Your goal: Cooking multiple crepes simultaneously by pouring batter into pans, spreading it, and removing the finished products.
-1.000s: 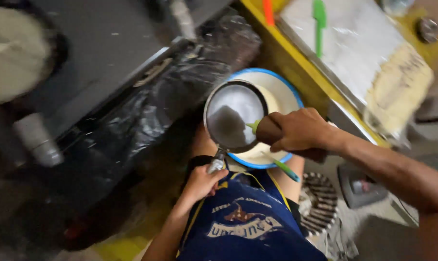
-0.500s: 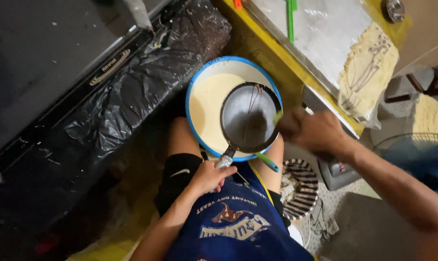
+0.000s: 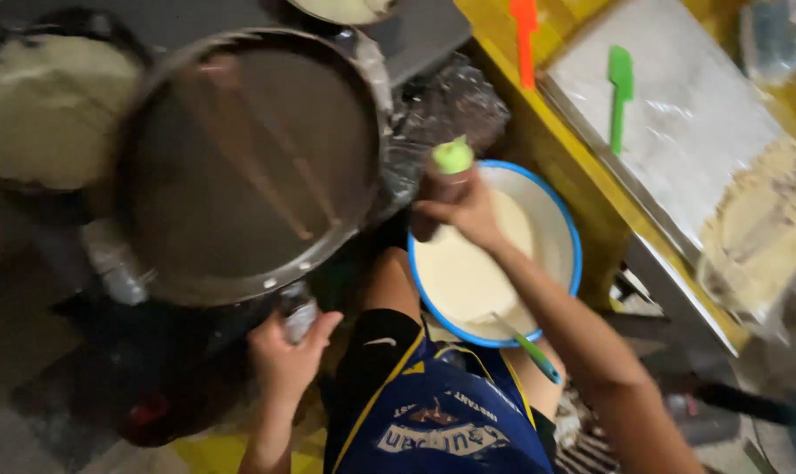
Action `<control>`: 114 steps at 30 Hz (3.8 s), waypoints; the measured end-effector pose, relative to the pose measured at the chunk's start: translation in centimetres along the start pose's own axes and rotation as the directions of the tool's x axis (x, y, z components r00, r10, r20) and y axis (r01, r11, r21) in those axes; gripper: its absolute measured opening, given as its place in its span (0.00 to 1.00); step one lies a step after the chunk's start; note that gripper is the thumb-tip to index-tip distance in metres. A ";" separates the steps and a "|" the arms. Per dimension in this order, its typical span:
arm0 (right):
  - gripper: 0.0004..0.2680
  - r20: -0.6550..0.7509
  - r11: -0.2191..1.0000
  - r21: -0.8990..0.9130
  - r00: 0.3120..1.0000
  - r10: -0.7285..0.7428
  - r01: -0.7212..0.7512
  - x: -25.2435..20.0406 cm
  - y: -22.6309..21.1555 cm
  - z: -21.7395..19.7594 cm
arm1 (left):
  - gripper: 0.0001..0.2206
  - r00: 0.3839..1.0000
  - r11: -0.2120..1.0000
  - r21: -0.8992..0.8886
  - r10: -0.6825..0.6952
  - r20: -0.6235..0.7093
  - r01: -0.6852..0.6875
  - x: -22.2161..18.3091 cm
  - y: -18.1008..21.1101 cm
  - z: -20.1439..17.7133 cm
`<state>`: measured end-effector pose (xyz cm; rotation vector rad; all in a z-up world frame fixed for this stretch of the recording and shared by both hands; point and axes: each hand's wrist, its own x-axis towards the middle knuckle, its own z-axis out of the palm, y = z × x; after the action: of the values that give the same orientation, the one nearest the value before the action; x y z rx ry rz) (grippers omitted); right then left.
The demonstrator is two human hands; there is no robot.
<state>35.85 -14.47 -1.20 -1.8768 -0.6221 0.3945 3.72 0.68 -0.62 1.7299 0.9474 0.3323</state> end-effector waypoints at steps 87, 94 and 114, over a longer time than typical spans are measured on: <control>0.17 -0.407 0.155 -0.909 0.903 -0.136 -0.387 -26.0 -4.1 -13.6 | 0.27 0.393 0.769 -0.011 -0.315 0.864 0.640 3.8 1.9 20.6; 0.17 -0.563 0.210 -0.777 0.805 0.191 -0.593 -27.1 -0.6 -15.0 | 0.23 0.434 0.927 0.152 -0.300 0.850 0.343 1.8 2.7 18.5; 0.17 -0.685 0.341 -0.530 0.629 0.367 -0.776 -30.1 4.1 -19.2 | 0.21 0.673 0.962 0.269 -0.234 0.701 0.053 1.1 4.4 14.2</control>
<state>22.77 -47.83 1.69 -2.9757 0.3932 0.0809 15.29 -8.56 -2.27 1.7459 0.5177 -0.5843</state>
